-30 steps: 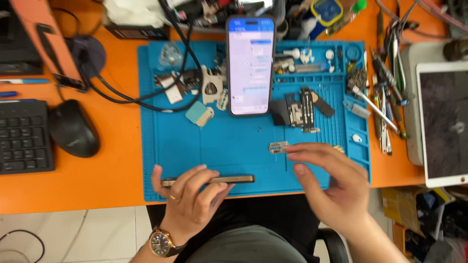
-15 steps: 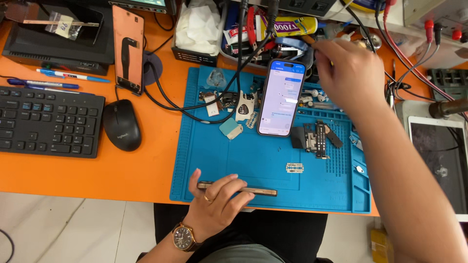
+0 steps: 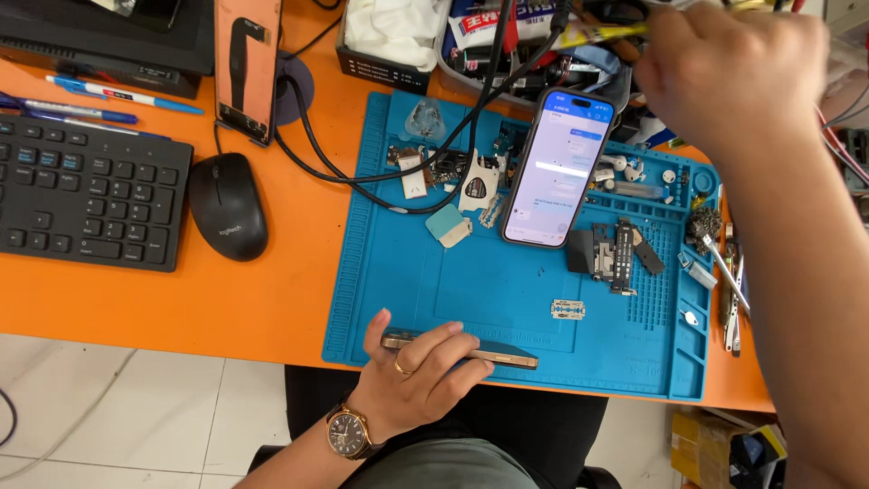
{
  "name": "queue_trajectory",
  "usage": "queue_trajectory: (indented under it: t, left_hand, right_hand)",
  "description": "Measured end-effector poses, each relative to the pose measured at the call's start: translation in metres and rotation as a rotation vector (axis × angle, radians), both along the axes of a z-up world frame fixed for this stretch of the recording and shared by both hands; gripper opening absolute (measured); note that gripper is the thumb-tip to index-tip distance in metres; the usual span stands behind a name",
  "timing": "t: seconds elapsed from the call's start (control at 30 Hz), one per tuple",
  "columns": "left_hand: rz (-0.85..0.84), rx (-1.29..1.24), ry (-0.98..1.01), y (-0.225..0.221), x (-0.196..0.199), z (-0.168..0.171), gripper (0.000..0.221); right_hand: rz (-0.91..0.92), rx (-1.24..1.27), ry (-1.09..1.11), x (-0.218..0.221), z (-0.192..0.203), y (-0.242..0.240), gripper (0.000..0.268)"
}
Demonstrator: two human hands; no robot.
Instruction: The person disassembles a smartphone, separates the screen assembly from the chassis, and applies adhesive along the frame edges. They then reassemble the device, press the edges to secure the seal, and test the screen by unlocking the phone and swiping through the interface.
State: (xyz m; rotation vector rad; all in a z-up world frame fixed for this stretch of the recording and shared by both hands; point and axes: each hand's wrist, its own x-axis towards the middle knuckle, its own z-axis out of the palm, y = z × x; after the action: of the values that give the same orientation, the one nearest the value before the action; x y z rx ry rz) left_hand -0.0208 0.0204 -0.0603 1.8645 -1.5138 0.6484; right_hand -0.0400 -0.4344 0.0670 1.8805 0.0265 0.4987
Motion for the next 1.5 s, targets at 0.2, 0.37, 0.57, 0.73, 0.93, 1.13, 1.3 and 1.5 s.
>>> queue_trajectory:
  t: [0.2,0.37,0.57,0.73,0.93,1.13,1.3,1.5]
  left_hand:
    - [-0.022,-0.01,0.037,-0.003,0.003,0.01,0.008]
    - [-0.023,0.04,0.09,-0.004,0.001,0.01,0.023]
    - [-0.048,0.171,0.147,0.003,-0.001,0.023,0.037]
    - [-0.084,0.242,0.214,0.005,-0.007,0.043,0.032]
    - [-0.015,0.314,0.345,0.003,-0.019,0.061,0.017]
    - [-0.008,0.335,0.403,-0.009,-0.016,0.072,0.018]
    - [0.021,0.378,0.457,-0.013,-0.013,0.072,0.02]
    - [0.029,0.382,0.44,-0.016,-0.012,0.073,0.018]
  right_hand:
    - [-0.038,1.179,-0.11,-0.129,0.015,0.07,0.019]
    - [-0.399,1.79,-0.283,-0.243,-0.007,0.152,0.031]
    - [-0.488,1.631,-0.241,-0.288,-0.051,0.204,0.027]
    - [-0.491,1.287,-0.265,-0.304,-0.09,0.212,0.028]
    - [-0.073,1.509,-0.498,-0.242,-0.068,0.269,0.012]
    - [0.09,2.154,-0.438,-0.177,-0.051,0.307,0.018]
    - [0.073,2.309,-0.432,-0.164,-0.05,0.305,0.022]
    - [0.025,2.442,-0.457,-0.161,-0.046,0.302,0.022]
